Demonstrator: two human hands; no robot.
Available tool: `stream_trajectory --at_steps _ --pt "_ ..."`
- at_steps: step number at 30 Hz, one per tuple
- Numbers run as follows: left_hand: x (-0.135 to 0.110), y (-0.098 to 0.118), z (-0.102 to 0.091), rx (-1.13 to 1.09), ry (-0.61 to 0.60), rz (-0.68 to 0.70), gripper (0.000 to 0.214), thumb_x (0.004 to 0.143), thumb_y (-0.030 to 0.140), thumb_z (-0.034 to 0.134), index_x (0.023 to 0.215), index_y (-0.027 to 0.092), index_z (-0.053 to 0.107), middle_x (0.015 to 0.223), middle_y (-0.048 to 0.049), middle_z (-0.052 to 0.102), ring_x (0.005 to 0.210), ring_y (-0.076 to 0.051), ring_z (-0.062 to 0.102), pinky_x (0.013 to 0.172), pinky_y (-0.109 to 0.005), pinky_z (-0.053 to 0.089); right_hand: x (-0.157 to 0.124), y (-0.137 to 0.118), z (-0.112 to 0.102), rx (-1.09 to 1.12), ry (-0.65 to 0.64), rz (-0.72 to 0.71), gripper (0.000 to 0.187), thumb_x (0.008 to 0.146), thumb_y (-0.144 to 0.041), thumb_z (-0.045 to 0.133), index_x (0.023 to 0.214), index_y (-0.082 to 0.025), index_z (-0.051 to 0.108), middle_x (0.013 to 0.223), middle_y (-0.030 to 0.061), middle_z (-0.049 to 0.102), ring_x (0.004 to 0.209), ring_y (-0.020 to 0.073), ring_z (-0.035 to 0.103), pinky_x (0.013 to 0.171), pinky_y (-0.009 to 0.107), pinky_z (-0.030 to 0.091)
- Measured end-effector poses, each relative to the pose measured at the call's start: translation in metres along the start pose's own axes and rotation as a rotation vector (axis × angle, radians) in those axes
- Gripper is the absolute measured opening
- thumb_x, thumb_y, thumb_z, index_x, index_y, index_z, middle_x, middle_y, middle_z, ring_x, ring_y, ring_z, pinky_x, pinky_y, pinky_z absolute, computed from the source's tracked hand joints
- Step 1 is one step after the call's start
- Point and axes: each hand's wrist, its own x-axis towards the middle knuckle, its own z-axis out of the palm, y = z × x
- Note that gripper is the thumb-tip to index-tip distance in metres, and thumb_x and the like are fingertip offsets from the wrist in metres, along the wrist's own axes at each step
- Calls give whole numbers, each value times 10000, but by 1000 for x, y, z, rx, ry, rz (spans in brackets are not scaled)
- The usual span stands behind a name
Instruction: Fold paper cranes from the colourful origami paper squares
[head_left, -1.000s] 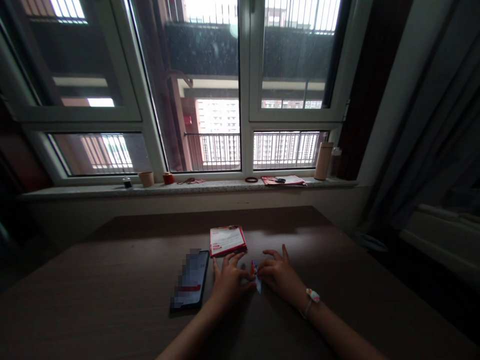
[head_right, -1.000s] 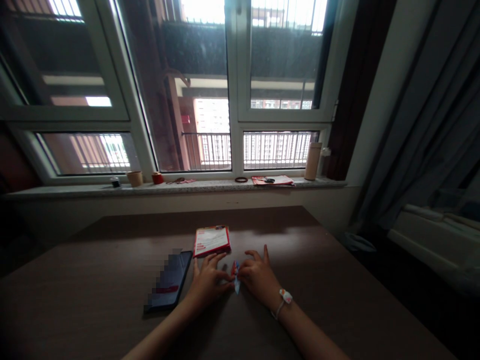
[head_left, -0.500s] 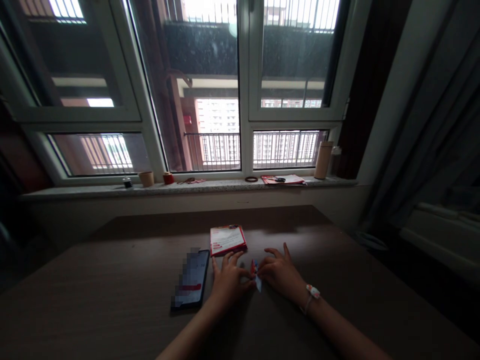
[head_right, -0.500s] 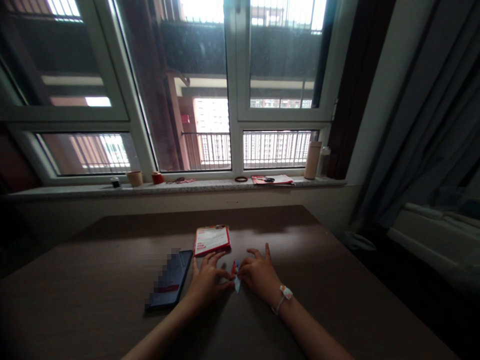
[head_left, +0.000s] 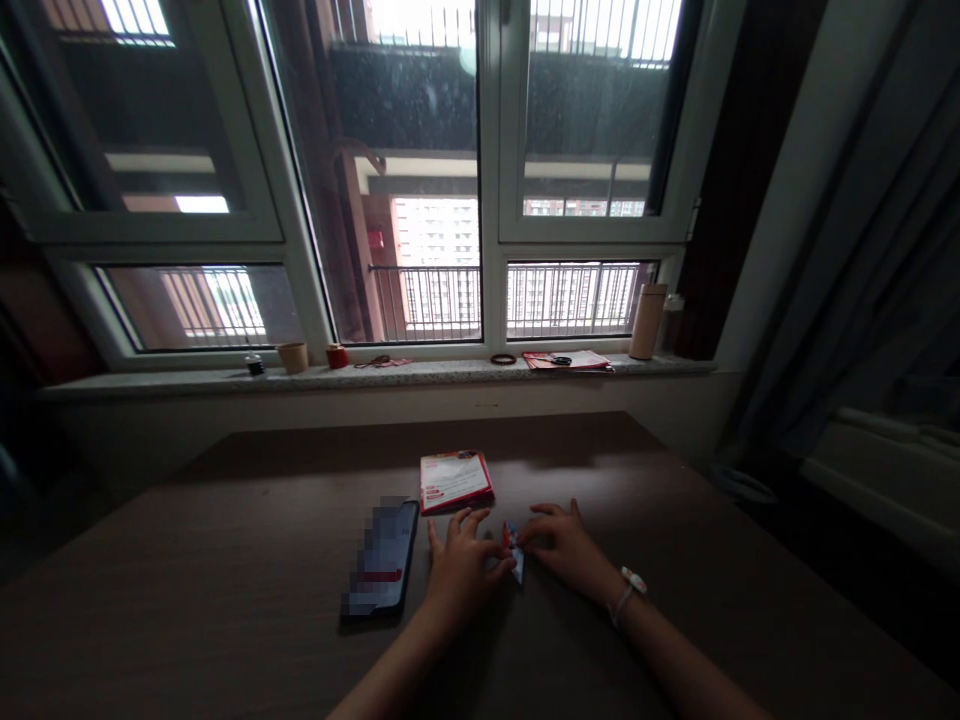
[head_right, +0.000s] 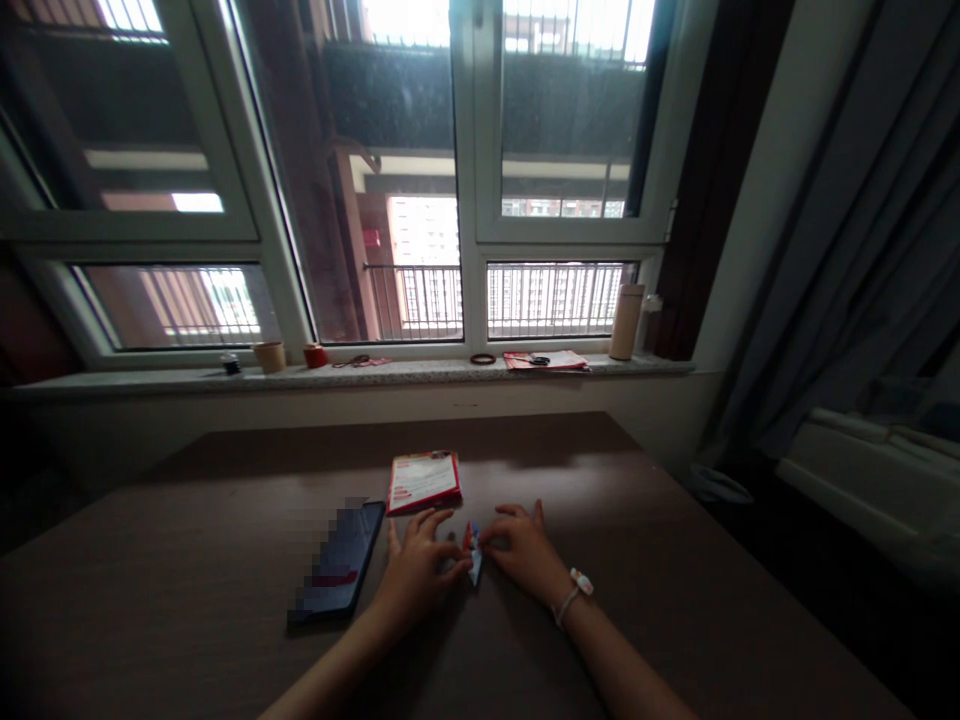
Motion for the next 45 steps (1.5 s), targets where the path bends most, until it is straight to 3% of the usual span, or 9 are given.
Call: stream_trajectory --at_steps 5,12,21,31,45 --pt "2 1 7 -15 6 1 106 781 348 672 865 345 737 1395 3 510 1354 -316 334 1088 -702 -7 2 2 3 26 -9 38 195 788 -248 576 862 -314 744 1038 7 728 1287 275 430 1106 627 -39" --pt "1 2 6 -27 11 3 204 776 296 666 961 366 717 1392 -14 502 1341 -294 356 1090 -685 24 1 1 6 -52 24 -9 174 816 -261 580 861 -322 736 1027 -11 723 1253 248 444 1108 603 -59" --pt "4 2 1 -21 -31 -50 142 749 369 696 881 394 744 1429 7 474 1361 -317 330 1078 -699 17 1 4 6 -39 29 -20 146 814 -282 583 840 -313 724 1030 -19 720 1259 254 432 1109 600 -41" --pt "3 -1 3 -11 -55 -86 152 759 420 684 896 427 749 1471 28 447 1384 -332 290 1070 -714 -35 6 -2 14 8 60 206 114 746 -281 609 776 -285 719 1066 5 710 1305 305 360 1062 694 -43" --pt "6 -5 5 -19 -77 -89 151 755 427 687 892 429 749 1476 40 437 1394 -344 265 1064 -721 -29 6 -4 16 -32 89 161 152 790 -269 555 811 -270 706 1080 31 681 1232 274 421 1073 671 -28"
